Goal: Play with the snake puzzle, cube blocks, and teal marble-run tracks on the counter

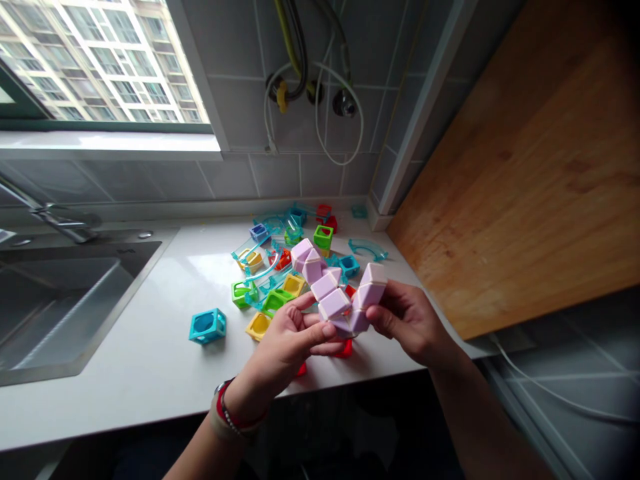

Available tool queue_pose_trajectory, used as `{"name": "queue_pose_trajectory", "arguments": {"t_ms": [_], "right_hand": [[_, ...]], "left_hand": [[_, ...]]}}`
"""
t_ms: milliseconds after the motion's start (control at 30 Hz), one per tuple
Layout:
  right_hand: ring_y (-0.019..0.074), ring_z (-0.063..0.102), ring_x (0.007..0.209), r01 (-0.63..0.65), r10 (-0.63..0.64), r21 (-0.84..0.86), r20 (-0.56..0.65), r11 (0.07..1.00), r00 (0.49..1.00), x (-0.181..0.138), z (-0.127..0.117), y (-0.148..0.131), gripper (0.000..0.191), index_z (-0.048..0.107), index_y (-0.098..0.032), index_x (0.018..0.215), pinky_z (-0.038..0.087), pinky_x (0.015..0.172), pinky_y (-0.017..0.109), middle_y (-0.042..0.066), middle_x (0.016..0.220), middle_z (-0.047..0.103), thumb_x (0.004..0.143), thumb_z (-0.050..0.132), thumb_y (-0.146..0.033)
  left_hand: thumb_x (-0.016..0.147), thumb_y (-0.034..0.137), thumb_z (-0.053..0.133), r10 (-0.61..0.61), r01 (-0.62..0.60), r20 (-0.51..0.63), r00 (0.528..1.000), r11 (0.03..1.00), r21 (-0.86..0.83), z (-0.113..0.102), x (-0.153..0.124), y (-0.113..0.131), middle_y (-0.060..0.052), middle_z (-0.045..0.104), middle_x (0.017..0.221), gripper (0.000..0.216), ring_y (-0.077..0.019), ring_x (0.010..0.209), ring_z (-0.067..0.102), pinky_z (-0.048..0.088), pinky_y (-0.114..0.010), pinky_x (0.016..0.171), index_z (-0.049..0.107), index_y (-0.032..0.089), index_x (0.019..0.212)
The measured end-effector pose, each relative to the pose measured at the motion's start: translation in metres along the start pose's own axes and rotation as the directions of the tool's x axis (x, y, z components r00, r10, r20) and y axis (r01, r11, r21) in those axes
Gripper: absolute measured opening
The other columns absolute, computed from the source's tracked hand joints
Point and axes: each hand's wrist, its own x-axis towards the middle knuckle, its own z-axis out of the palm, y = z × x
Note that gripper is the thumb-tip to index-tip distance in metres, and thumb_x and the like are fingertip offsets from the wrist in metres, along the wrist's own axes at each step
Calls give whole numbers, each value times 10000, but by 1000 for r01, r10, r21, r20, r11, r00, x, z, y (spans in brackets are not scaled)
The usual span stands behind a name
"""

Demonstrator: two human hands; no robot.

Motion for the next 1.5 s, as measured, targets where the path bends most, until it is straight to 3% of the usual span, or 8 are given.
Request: {"name": "queue_pose_trajectory", "arguments": {"t_ms": [300, 567, 700, 800, 1033, 1267, 1333, 1500], "right_hand": [[89, 486, 514, 5, -9, -40, -106, 999, 994, 4, 0, 1, 277, 667, -210, 1035, 372, 428, 206, -15, 757, 650, 853, 818, -355], [69, 487, 421, 45, 11, 171, -313, 984, 950, 9, 24, 13, 315, 556, -217, 941, 330, 338, 192, -40, 738, 608, 901, 740, -470], [77, 533, 435, 62, 26, 209, -395, 976, 918, 8, 36, 15, 302, 545, -212, 928, 374, 366, 187, -50, 702, 602, 902, 751, -430], [79, 552, 440, 81, 23, 223, -427, 972, 904, 5, 41, 12, 284, 542, -215, 916, 396, 378, 182, -59, 684, 598, 902, 758, -399], [82, 562, 401, 67, 25, 238, -366, 969, 930, 3, 38, 9, 284, 547, -223, 953, 378, 344, 169, -58, 681, 643, 895, 773, -384], [96, 550, 400, -2, 2, 271, 3, 963, 1000, 3, 6, 15, 365, 608, -181, 1189, 391, 362, 176, -43, 593, 638, 911, 765, -358], [101, 552, 406, 41, -38, 246, -20, 968, 999, 2, 6, 14, 304, 622, -172, 1096, 391, 362, 182, -35, 587, 636, 906, 769, -358], [107, 568, 433, 112, -95, 45, -278, 993, 956, -2, 30, 5, 293, 575, -202, 937, 419, 392, 199, -41, 618, 641, 841, 834, -299]], "left_hand": [[791, 242, 873, 126, -116, -78, 989, 985, 125, 3, -3, 5, -119, 810, 1027, 743, -262, 915, 795, 669, -337, 810, 544, 176, 1454], [818, 270, 845, 169, -157, -69, 983, 976, 152, 4, -2, 4, -137, 800, 1064, 585, -326, 1021, 771, 674, -396, 795, 606, 160, 1340], [804, 237, 851, 241, -224, -75, 968, 957, 185, 4, -1, 4, -133, 803, 1057, 380, -313, 981, 778, 678, -381, 778, 687, 147, 1135], [783, 234, 867, 233, -217, -68, 970, 958, 185, 6, -2, 5, -130, 805, 1050, 452, -309, 948, 783, 683, -395, 767, 674, 155, 1184], [748, 214, 895, 193, -183, -87, 977, 977, 112, 5, -2, 2, -108, 813, 1005, 598, -310, 918, 794, 687, -380, 755, 613, 187, 1275], [818, 253, 853, 72, -67, 55, 996, 994, -81, 2, -5, 3, -131, 805, 1038, 742, -285, 926, 800, 674, -272, 723, 485, 191, 1460], [810, 242, 859, 93, -89, 40, 995, 992, -89, 4, -6, 3, -123, 806, 1043, 738, -279, 927, 800, 676, -279, 725, 488, 194, 1446], [771, 164, 876, 224, -224, -142, 964, 974, 12, 9, -5, -5, -76, 816, 994, 593, -250, 915, 799, 682, -293, 729, 581, 182, 1285]]}}
